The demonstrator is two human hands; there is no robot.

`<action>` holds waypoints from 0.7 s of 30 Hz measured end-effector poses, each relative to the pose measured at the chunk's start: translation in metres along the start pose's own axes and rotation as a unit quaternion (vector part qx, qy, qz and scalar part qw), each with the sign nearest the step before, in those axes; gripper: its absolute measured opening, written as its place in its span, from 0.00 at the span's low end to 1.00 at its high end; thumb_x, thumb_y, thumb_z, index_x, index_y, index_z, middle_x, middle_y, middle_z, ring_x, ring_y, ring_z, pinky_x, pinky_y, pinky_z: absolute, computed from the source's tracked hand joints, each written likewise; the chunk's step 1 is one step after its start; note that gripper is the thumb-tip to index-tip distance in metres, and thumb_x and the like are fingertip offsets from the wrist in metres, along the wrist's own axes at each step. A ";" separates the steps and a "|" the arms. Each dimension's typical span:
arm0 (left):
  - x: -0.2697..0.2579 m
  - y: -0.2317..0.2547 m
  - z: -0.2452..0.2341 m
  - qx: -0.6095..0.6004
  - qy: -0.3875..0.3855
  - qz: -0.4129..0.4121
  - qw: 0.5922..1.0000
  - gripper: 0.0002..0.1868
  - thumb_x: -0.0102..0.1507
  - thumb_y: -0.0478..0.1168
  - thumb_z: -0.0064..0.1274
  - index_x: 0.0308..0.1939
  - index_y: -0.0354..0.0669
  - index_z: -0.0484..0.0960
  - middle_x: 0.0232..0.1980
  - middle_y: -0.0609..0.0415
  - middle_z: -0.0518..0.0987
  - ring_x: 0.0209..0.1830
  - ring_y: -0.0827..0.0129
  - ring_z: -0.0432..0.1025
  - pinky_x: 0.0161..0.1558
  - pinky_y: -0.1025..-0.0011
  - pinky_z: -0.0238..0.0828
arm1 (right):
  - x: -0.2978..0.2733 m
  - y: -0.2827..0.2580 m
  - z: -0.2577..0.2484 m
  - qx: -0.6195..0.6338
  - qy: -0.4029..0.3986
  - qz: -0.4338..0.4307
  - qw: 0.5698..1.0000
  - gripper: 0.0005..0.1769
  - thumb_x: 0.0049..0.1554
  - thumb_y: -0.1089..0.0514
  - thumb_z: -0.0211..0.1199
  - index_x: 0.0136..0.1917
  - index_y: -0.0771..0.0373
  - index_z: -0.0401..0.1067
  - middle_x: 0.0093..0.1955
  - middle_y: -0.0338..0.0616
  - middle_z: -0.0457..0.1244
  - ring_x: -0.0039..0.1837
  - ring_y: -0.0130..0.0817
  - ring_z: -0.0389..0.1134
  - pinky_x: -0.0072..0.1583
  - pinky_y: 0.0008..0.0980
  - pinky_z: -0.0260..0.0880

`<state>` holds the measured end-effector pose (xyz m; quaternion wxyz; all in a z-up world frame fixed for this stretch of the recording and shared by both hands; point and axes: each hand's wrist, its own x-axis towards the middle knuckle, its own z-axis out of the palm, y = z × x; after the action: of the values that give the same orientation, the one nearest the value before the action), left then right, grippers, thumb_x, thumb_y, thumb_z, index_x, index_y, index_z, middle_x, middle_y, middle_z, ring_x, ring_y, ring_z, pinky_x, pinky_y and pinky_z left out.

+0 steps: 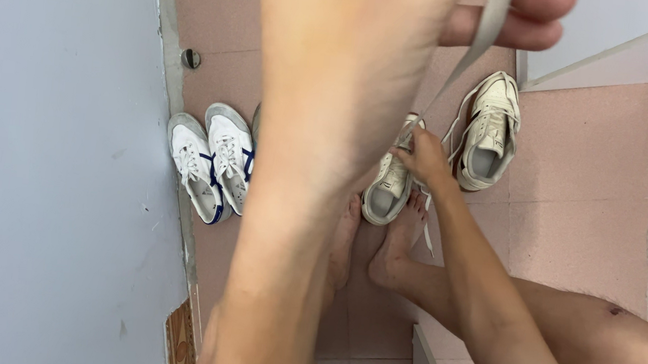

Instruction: The person sits on the floor and laces a white sneaker by hand, threading the laces through the eyelets and tying a knot. Several other shoes are visible nearby on the tiled floor.

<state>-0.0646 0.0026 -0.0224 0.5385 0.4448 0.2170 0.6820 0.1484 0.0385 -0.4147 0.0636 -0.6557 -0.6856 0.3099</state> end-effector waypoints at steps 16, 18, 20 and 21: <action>-0.019 -0.032 0.051 -0.091 -0.035 -0.044 0.994 0.15 0.71 0.34 0.47 0.36 0.24 0.83 0.31 0.44 0.84 0.31 0.69 0.81 0.43 0.72 0.85 | -0.083 -0.028 0.079 0.303 0.105 -0.008 0.947 0.23 0.59 0.52 0.65 0.64 0.65 0.70 0.56 0.53 0.69 0.56 0.45 0.71 0.56 0.41 0.71; -0.016 -0.031 0.051 -0.087 -0.035 -0.045 0.995 0.15 0.71 0.34 0.48 0.36 0.24 0.84 0.32 0.45 0.84 0.31 0.69 0.81 0.42 0.72 0.84 | -0.079 -0.028 0.077 0.305 0.100 -0.005 0.947 0.23 0.60 0.52 0.65 0.64 0.65 0.69 0.56 0.53 0.68 0.56 0.45 0.71 0.56 0.40 0.70; -0.011 -0.027 0.050 -0.081 -0.044 -0.044 0.995 0.14 0.71 0.34 0.49 0.37 0.25 0.84 0.32 0.45 0.85 0.31 0.70 0.81 0.42 0.73 0.84 | -0.071 -0.030 0.075 0.305 0.094 -0.004 0.948 0.24 0.60 0.52 0.64 0.65 0.66 0.69 0.57 0.52 0.68 0.56 0.44 0.70 0.56 0.40 0.70; -0.010 -0.024 0.047 -0.078 -0.053 -0.042 0.995 0.14 0.70 0.34 0.49 0.37 0.25 0.84 0.32 0.46 0.85 0.31 0.70 0.81 0.42 0.73 0.83 | -0.068 -0.032 0.074 0.303 0.090 -0.003 0.949 0.24 0.60 0.52 0.64 0.65 0.66 0.69 0.57 0.52 0.68 0.56 0.43 0.70 0.55 0.40 0.70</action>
<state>-0.0114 -0.0075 -0.0207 0.6102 0.4271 0.1527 0.6495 0.0935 -0.0490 -0.4365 0.3218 -0.6287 -0.5527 0.4424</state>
